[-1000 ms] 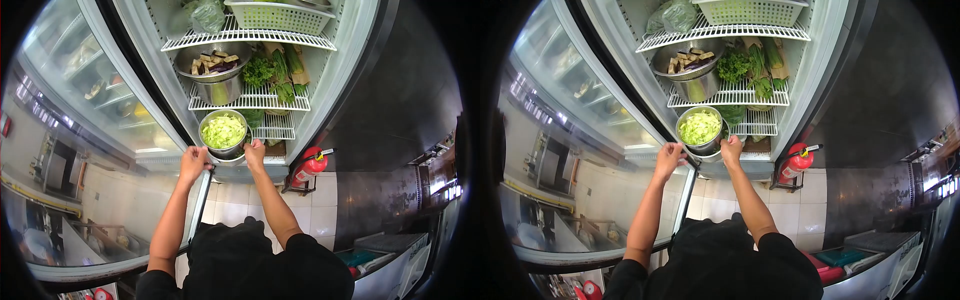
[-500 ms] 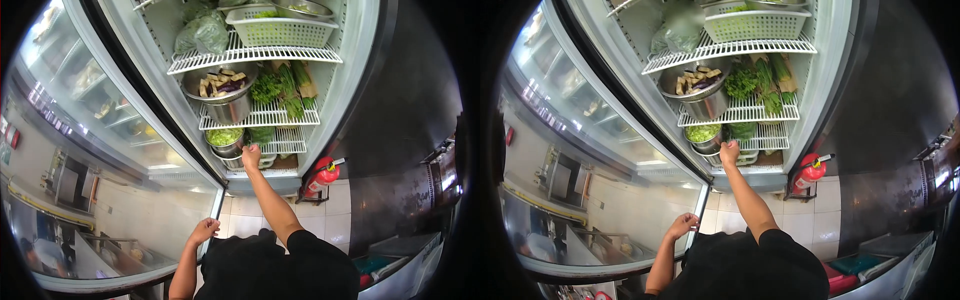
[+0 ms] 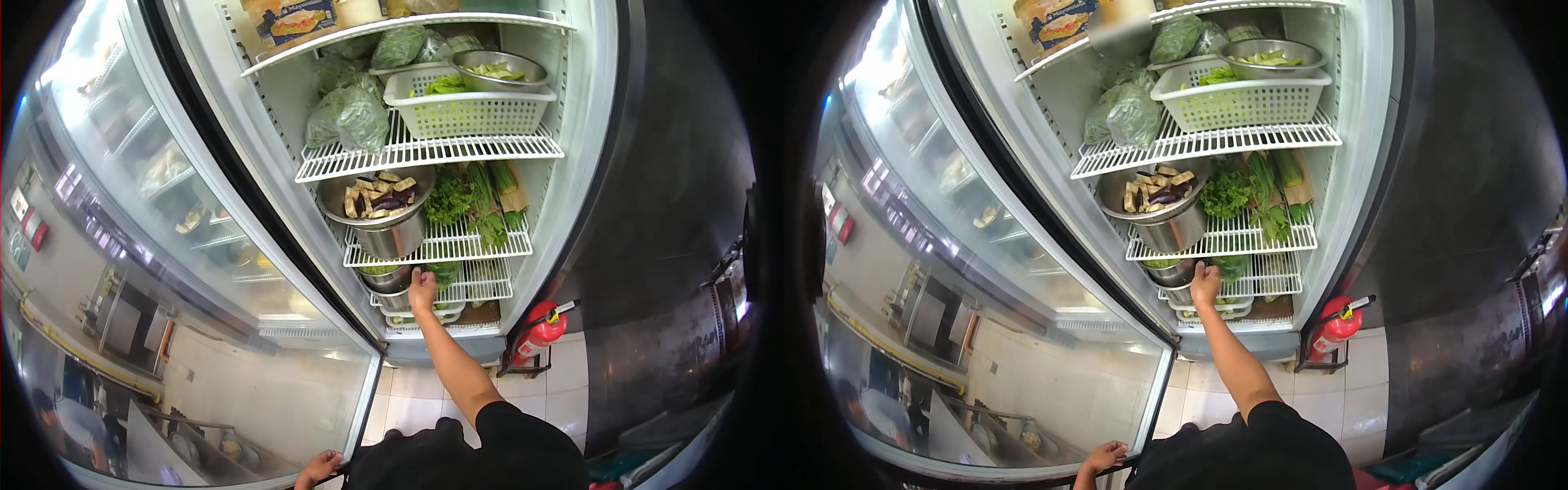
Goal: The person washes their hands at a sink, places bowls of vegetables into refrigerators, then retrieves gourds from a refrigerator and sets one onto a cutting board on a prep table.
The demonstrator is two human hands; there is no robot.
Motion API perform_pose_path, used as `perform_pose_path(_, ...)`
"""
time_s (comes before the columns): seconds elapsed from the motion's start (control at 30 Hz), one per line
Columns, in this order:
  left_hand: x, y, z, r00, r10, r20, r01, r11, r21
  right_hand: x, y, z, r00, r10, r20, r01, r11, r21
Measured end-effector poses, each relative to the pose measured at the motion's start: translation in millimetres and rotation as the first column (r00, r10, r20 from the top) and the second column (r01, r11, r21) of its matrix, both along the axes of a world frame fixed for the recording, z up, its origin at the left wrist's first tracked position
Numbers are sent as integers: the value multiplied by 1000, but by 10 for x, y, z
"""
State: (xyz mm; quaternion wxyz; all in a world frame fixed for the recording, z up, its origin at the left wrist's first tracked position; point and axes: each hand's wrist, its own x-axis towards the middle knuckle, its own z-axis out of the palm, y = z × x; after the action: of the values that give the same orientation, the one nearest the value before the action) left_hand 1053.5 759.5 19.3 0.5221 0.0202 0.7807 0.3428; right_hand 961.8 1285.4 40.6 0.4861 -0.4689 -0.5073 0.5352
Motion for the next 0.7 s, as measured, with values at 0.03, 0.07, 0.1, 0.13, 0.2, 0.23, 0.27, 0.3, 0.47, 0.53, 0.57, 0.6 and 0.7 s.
perform_pose_path(0.03, 15, -12, 53, 994, -109, 18, 109, 994, -9, -36, 39, -144, 1000, -6, 9, 5, 995, 95)
perform_pose_path(0.07, 35, -51, 0, 993, -117, 24, 118, 993, -19, -19, 58, -219, 995, 77, -63, -74, 996, 43)
perform_pose_path(0.1, 36, -46, -82, 998, -49, 41, 49, 999, 9, 15, 83, -281, 979, 148, -141, -149, 989, -1)
perform_pose_path(0.13, 25, -20, -141, 998, 10, 55, -12, 999, 42, 230, -25, -25, 961, 212, -180, -220, 975, -28)
perform_pose_path(0.2, 38, 139, -58, 995, 82, 65, -85, 995, 54, 395, -20, -85, 969, 198, -148, -207, 977, -50)
perform_pose_path(0.23, 43, 163, -59, 989, 121, 83, -127, 989, 70, 470, -39, -110, 971, 214, -110, -224, 971, -85)
perform_pose_path(0.27, 46, 183, -28, 985, 137, 104, -148, 982, 114, 642, -115, -11, 969, 243, -42, -246, 964, -104)
perform_pose_path(0.3, 56, 206, -5, 988, 126, 85, -136, 983, 126, 760, -160, 114, 973, 227, -46, -230, 969, -89)
perform_pose_path(0.47, 117, 255, 78, 998, 49, 25, -54, 961, 270, 1040, -408, 932, 967, 231, -109, -208, 959, 194)
perform_pose_path(0.53, 112, 235, 79, 1000, -26, 16, 20, 953, 304, 1038, -425, 1548, 967, 222, -125, -167, 923, 345)
perform_pose_path(0.57, 108, 247, 105, 995, -98, -4, 94, 937, 337, 966, -406, 1832, 959, 213, -186, -133, 921, 365)
perform_pose_path(0.6, 145, 262, 205, 996, -85, -10, 83, 929, 360, 937, -384, 2127, 957, 216, -196, -156, 947, 282)
perform_pose_path(0.7, 106, 212, 205, 993, -117, -35, 121, 913, 390, 715, -233, 2724, 978, 146, -147, -130, 985, 116)
